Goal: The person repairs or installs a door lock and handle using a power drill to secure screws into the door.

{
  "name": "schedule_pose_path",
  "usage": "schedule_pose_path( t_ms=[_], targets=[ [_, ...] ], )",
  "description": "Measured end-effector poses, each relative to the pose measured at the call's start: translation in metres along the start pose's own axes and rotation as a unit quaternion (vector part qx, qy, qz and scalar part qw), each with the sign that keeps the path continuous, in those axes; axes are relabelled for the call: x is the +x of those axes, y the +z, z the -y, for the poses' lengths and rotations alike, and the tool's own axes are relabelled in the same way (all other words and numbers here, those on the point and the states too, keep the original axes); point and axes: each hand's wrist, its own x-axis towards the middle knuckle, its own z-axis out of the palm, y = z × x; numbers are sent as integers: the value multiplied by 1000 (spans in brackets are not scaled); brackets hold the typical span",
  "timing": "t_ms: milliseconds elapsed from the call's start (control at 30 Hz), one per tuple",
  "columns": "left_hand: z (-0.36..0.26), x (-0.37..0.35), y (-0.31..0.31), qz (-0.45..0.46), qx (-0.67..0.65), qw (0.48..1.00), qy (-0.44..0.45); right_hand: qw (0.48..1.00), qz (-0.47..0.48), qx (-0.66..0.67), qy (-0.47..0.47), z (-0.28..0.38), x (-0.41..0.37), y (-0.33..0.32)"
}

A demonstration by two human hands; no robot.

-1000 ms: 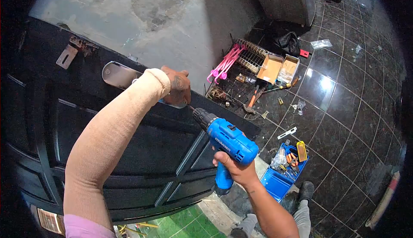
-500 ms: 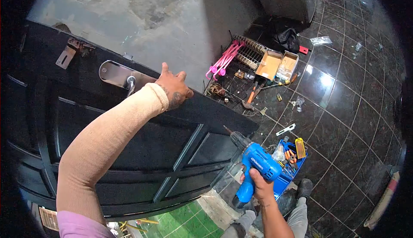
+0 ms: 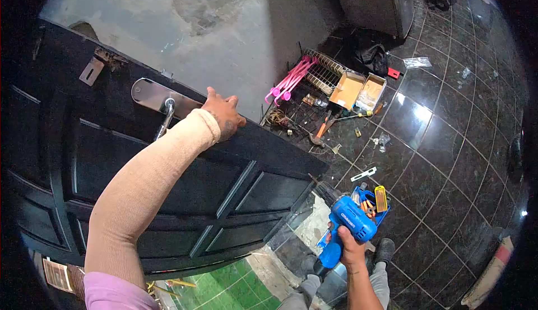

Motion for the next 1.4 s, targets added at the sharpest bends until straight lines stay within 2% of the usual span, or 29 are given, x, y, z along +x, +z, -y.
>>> schedule_pose_path(
  t_ms=[67, 300, 433, 567, 767, 867, 967, 1000, 1033, 1100, 1133, 1167, 1233, 1333, 1400],
  targets=[
    [-1, 2, -1, 15, 11, 1000, 1, 1000, 1, -3, 1, 2, 0, -4],
    [-10, -4, 0, -57, -23, 997, -57, 999, -25, -25, 11, -3, -7, -17],
    [-15, 0, 9, -105, -48, 989, -97, 999, 0, -30, 18, 2, -10, -18],
    [-13, 3, 15, -141, -65, 980, -121, 997, -39, -67, 28, -10, -11, -33],
    [-20, 2, 16, -167, -61, 977, -122, 998, -21, -58, 33, -17, -9, -35],
    [-29, -4, 17, -246, -36, 963, -106, 996, -37, -75, 37, -31, -10, -47],
    [-56, -19, 12, -321, -204, 923, -65, 996, -38, -72, 45, -17, -14, -25],
    [-68, -18, 28, -422, -317, 846, -73, 996, -36, -71, 49, -18, -13, -26],
    [-82, -15, 46, -513, -422, 743, -77, 996, -34, -71, 50, -21, -13, -30],
    [-108, -24, 60, -493, -622, 570, -213, 995, -37, -79, 42, -20, -13, -35],
    [-117, -24, 68, -382, -839, 313, -227, 995, -41, -88, 35, -18, -13, -36],
    [-121, -19, 86, -357, -900, 137, -209, 994, -45, -99, 28, -16, -15, -39],
    [-124, -14, 96, -330, -924, -90, -169, 989, -59, -137, 14, -8, -20, -55],
    [-123, 2, 100, -277, -927, -227, -108, 981, -89, -172, -17, 9, -26, -62],
    [-119, 9, 97, -262, -926, -261, -81, 982, -107, -157, -3, 17, -30, -69]
  ],
)
